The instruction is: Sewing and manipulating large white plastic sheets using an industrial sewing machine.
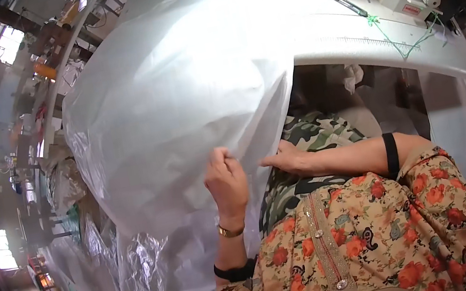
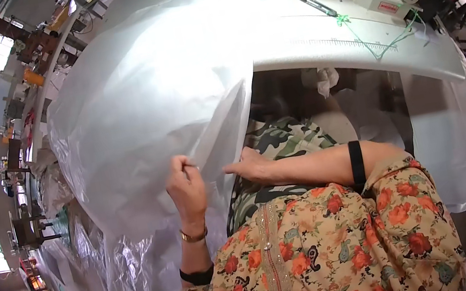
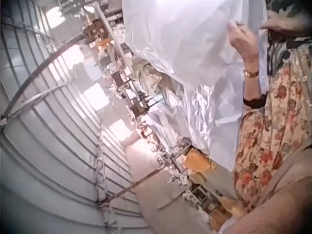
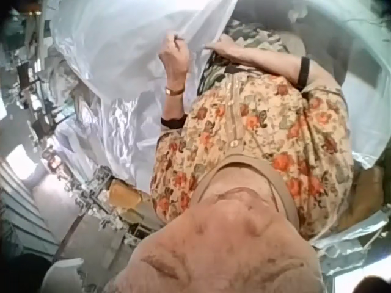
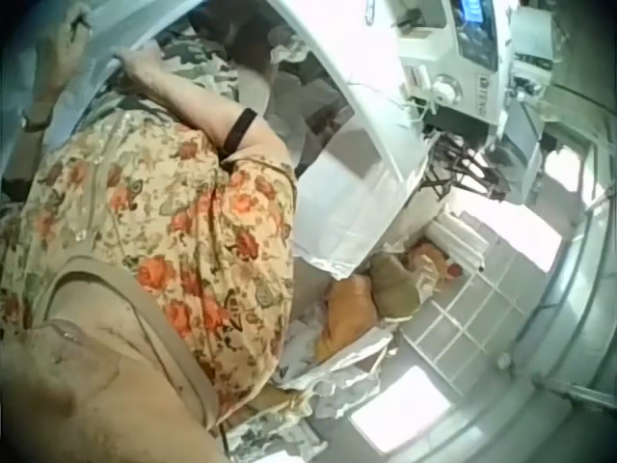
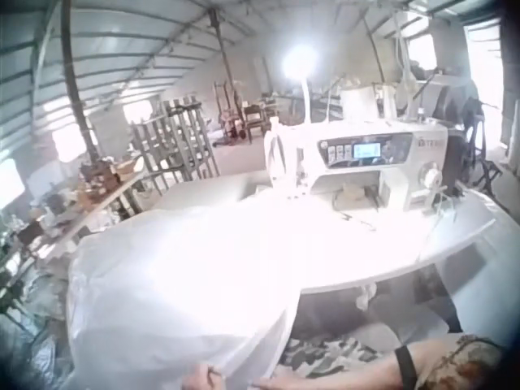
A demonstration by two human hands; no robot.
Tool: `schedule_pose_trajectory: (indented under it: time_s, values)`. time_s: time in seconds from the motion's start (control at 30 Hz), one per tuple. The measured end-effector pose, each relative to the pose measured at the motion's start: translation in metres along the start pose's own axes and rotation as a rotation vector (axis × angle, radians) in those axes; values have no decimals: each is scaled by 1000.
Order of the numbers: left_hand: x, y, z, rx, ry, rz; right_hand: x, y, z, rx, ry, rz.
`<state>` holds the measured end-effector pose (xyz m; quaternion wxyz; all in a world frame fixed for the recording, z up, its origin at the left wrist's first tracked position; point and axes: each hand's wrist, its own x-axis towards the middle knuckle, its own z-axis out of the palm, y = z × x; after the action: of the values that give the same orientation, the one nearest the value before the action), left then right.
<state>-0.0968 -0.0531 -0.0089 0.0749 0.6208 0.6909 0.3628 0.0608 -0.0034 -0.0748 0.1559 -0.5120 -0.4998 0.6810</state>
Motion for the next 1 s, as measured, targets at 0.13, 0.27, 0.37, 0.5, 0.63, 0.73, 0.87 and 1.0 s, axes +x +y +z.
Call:
schedule_pose_trajectory:
  time_s: [0.13, 0.27, 0.37, 0.5, 0.63, 0.73, 0.87, 1.0]
  values:
    - [20, 0, -3, -94, 203, 21, -19, -16, -8, -48, -82, 59]
    - [35, 0, -21, -110, 285, 276, -83, -52, -32, 21, -552, -420]
    - [33, 16, -49, -84, 44, 209, -131, -77, -87, -261, -472, -713]
    - [25, 6, -50, 23, 8, 174, -143, -37, -109, -19, -122, -262]
    - [12, -6, -42, 9, 108, 202, -105, 42, -130, 274, 89, -62]
    - [6, -3, -59, 90, 189, 266, -114, 19, -130, 238, 84, -123]
    - [-14, 5, -76, 215, 184, 219, -123, -16, -115, -285, 356, -562]
    - [-27, 2, -87, 205, 68, 154, -119, -61, -85, -975, 211, -1037]
